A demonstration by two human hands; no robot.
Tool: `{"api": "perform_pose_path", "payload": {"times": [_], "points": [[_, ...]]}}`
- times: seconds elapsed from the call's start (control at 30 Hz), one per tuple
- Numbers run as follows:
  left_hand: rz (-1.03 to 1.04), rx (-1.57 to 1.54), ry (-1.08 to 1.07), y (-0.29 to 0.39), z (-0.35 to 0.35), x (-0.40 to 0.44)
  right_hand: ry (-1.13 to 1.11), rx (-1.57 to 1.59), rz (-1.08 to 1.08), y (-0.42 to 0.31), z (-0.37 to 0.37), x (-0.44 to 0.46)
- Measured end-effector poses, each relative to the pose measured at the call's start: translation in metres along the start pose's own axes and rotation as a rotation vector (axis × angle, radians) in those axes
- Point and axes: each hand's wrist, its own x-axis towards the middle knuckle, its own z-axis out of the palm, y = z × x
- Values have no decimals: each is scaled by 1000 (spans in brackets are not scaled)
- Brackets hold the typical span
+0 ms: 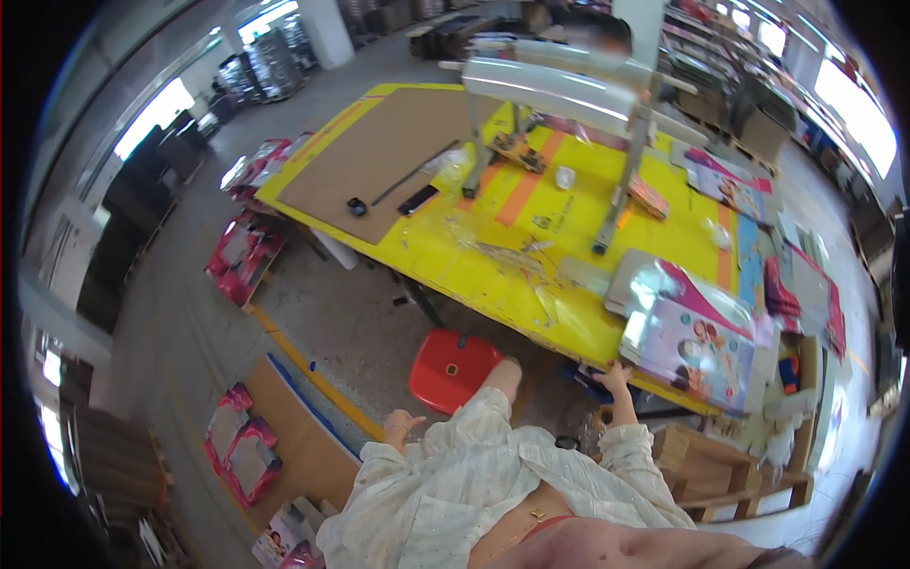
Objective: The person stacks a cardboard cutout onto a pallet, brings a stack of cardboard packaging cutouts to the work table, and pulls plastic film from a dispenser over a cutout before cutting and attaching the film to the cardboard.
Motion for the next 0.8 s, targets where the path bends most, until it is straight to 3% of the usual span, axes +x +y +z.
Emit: {"api": "perform_pose_path", "payload": {"times": [0.2,0.37,0.5,0.63,0.8], "points": [[-70,-67,-39,-5,13,1,-54,5,-12,15,5,16],[94,-120,-53,0,13,7,-29,62,78,6,9,21],[86,-162,-82,4,9,-2,-50,68,167,10,4,13],[113,-146,-212,-2,26,14,-27,117,99,7,4,7],[15,-185,-228,16,23,13,9,213,43,3,0,-12]]}}
